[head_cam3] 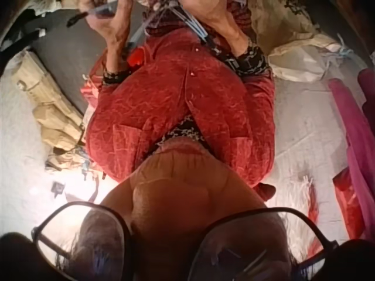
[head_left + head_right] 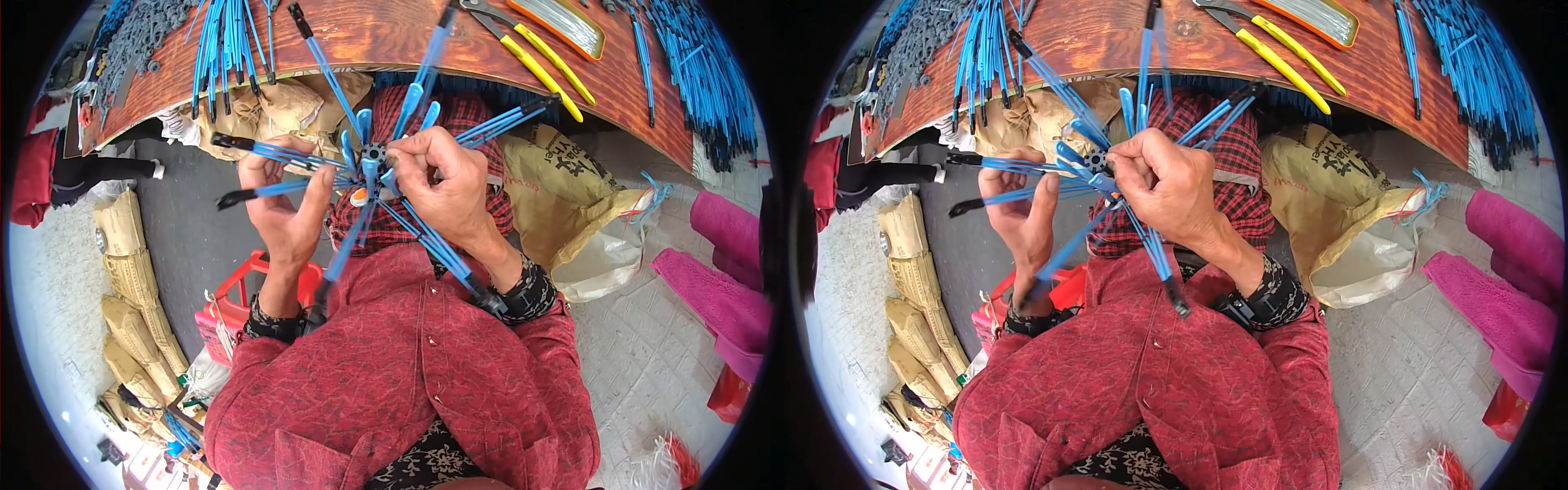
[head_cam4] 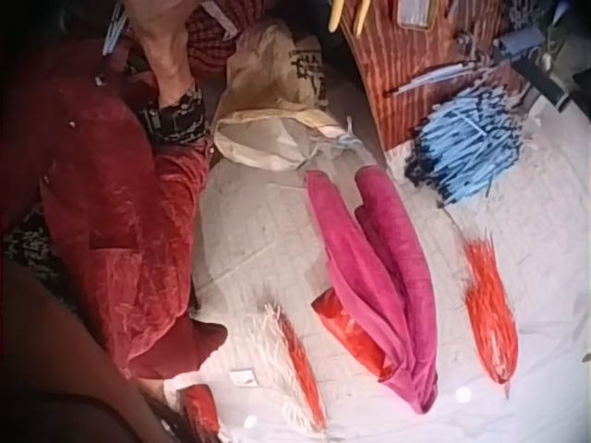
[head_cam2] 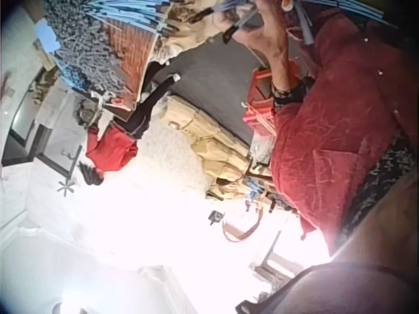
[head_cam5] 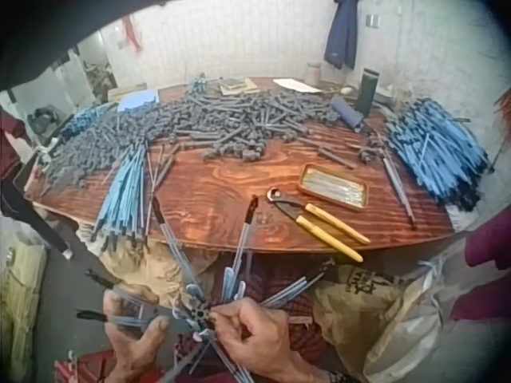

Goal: Assembling blue metal spokes into a central hub to create frames using pliers.

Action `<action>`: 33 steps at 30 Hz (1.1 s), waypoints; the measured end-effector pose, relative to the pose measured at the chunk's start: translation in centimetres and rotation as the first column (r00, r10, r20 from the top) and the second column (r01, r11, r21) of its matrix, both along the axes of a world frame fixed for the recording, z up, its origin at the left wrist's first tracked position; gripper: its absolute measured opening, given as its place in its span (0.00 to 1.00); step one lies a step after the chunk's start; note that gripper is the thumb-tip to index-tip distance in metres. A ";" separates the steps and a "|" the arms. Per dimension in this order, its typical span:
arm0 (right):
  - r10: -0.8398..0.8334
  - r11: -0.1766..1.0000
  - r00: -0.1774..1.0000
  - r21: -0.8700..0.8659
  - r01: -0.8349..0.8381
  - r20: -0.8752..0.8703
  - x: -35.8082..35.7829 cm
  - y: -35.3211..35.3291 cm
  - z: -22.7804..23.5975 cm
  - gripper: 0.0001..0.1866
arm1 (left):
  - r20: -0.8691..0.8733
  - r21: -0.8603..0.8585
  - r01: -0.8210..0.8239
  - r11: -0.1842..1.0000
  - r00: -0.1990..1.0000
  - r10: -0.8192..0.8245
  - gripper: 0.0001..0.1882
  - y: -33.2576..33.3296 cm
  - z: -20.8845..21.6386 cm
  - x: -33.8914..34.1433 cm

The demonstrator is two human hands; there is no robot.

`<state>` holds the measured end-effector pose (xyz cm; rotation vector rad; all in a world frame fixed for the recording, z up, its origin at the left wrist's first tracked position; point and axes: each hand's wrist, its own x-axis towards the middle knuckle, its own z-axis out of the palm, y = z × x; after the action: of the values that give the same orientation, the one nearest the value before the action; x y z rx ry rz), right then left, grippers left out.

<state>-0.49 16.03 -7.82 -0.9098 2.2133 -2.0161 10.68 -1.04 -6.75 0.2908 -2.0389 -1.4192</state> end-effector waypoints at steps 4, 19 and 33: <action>0.013 1.000 0.999 -0.012 -0.014 -0.045 0.3 -0.7 -0.3 0.04 | 0.022 0.245 0.049 0.968 0.998 -0.056 0.34 -0.5 0.0 -1.0; -0.037 0.999 0.994 0.022 0.040 -0.102 -1.3 -2.8 -0.5 0.06 | -0.105 0.296 0.341 0.892 0.940 -0.324 0.21 -1.8 -1.5 -5.4; -0.007 1.000 0.989 0.028 0.011 -0.146 -0.8 -1.3 0.2 0.05 | 0.119 0.233 0.421 0.877 0.883 -0.455 0.21 -2.0 -2.5 -4.9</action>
<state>-1.27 14.70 -7.62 -1.0799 2.3162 -1.9752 5.76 -3.00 -9.23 0.0252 -2.1944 -1.9446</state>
